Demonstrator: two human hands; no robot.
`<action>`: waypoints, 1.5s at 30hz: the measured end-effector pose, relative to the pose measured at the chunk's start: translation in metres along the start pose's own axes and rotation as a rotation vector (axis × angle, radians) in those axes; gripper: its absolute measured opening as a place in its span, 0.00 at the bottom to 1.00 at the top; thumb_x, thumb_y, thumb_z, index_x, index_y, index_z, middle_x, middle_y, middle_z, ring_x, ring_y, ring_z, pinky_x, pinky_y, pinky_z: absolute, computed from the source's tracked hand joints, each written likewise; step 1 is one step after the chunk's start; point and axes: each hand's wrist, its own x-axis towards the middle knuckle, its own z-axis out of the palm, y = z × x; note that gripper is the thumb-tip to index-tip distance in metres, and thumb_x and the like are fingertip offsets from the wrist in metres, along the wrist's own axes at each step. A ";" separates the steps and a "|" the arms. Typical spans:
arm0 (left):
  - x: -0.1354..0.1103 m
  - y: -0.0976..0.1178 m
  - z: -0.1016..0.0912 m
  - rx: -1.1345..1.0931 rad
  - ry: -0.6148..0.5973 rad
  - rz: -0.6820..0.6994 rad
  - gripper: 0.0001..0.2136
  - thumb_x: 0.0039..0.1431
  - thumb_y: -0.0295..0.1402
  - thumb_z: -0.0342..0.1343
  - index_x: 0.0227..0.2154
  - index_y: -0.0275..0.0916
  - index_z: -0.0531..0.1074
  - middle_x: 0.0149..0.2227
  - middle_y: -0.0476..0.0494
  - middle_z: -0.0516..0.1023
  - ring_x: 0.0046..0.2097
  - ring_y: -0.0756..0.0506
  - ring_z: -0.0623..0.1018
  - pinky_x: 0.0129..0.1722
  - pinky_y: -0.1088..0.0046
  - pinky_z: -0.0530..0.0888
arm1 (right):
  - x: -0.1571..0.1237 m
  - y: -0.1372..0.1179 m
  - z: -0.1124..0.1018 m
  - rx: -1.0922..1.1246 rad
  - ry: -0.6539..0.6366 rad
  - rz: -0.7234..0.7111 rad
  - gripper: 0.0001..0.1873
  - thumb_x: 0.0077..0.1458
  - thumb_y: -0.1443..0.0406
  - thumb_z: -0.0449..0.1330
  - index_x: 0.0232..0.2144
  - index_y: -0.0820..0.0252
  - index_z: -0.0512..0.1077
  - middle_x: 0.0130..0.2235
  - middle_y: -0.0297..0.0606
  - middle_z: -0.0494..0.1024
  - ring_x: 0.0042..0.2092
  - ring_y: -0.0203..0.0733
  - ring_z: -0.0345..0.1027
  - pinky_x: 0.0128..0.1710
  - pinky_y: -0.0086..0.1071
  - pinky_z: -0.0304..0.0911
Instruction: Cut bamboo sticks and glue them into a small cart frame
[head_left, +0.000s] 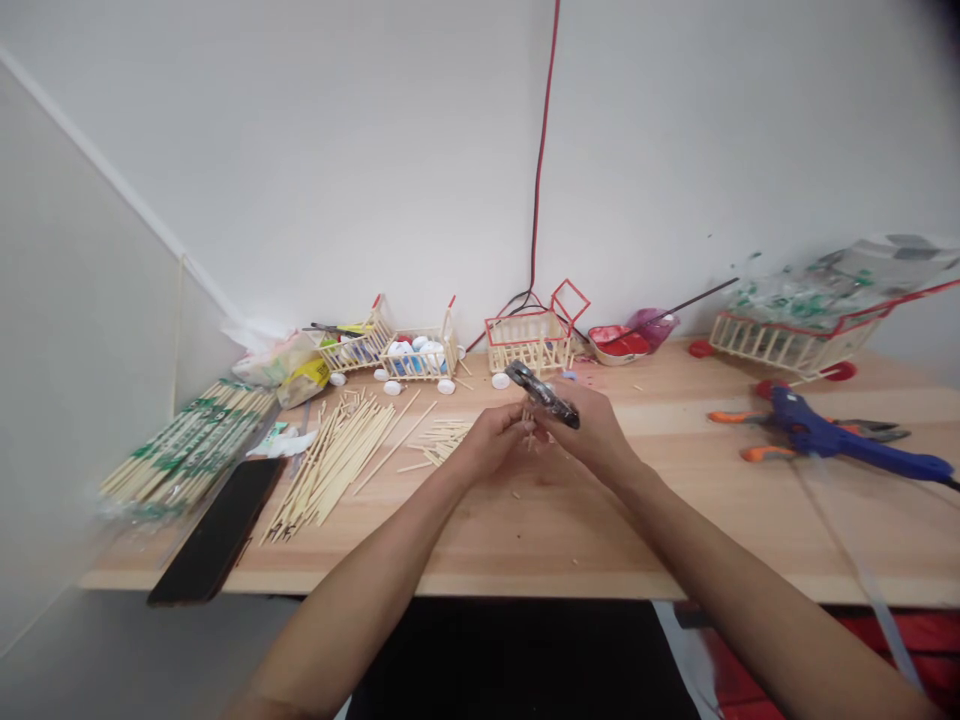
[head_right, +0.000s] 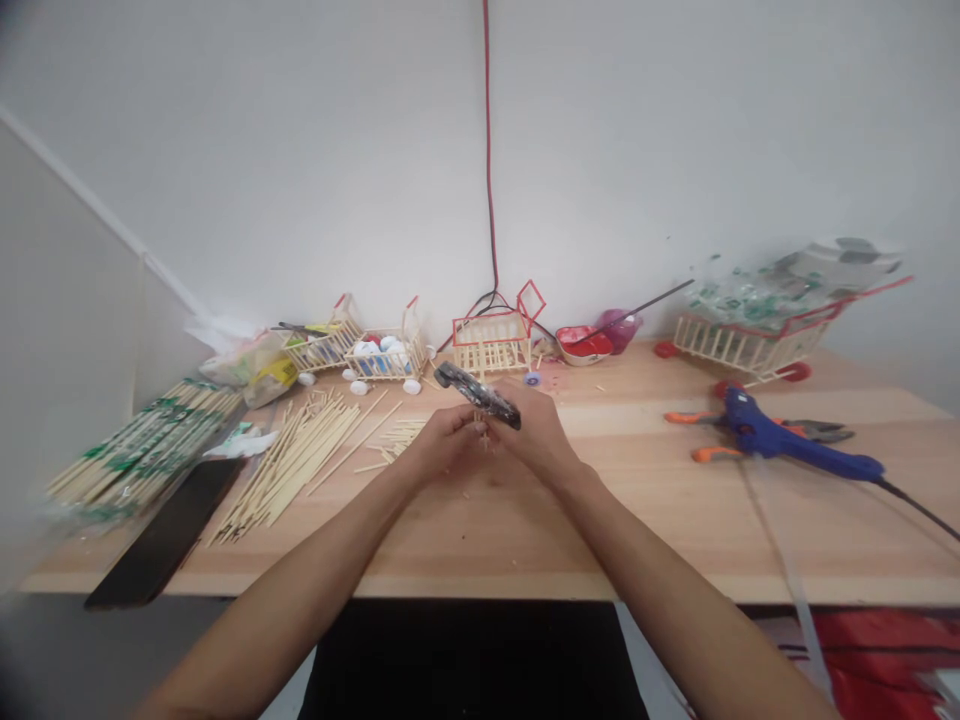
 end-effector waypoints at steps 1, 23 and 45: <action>0.000 0.000 -0.001 0.034 0.004 -0.007 0.10 0.58 0.33 0.50 0.29 0.34 0.74 0.32 0.44 0.77 0.35 0.47 0.74 0.39 0.74 0.67 | 0.000 0.001 0.000 -0.003 -0.006 -0.002 0.11 0.55 0.64 0.56 0.22 0.59 0.66 0.25 0.34 0.71 0.29 0.39 0.64 0.30 0.29 0.55; -0.005 -0.009 0.001 0.239 0.166 -0.084 0.08 0.53 0.34 0.58 0.28 0.36 0.80 0.22 0.50 0.75 0.28 0.49 0.72 0.30 0.77 0.65 | -0.003 0.007 0.000 0.016 -0.027 -0.124 0.05 0.53 0.69 0.55 0.26 0.59 0.68 0.27 0.34 0.73 0.30 0.37 0.65 0.31 0.27 0.57; -0.010 0.012 0.002 -0.624 -0.078 -0.404 0.23 0.44 0.42 0.67 0.41 0.31 0.76 0.37 0.33 0.81 0.37 0.41 0.81 0.41 0.64 0.75 | -0.001 0.008 -0.004 0.515 0.016 0.552 0.23 0.42 0.48 0.66 0.22 0.62 0.70 0.22 0.35 0.72 0.21 0.33 0.60 0.16 0.27 0.52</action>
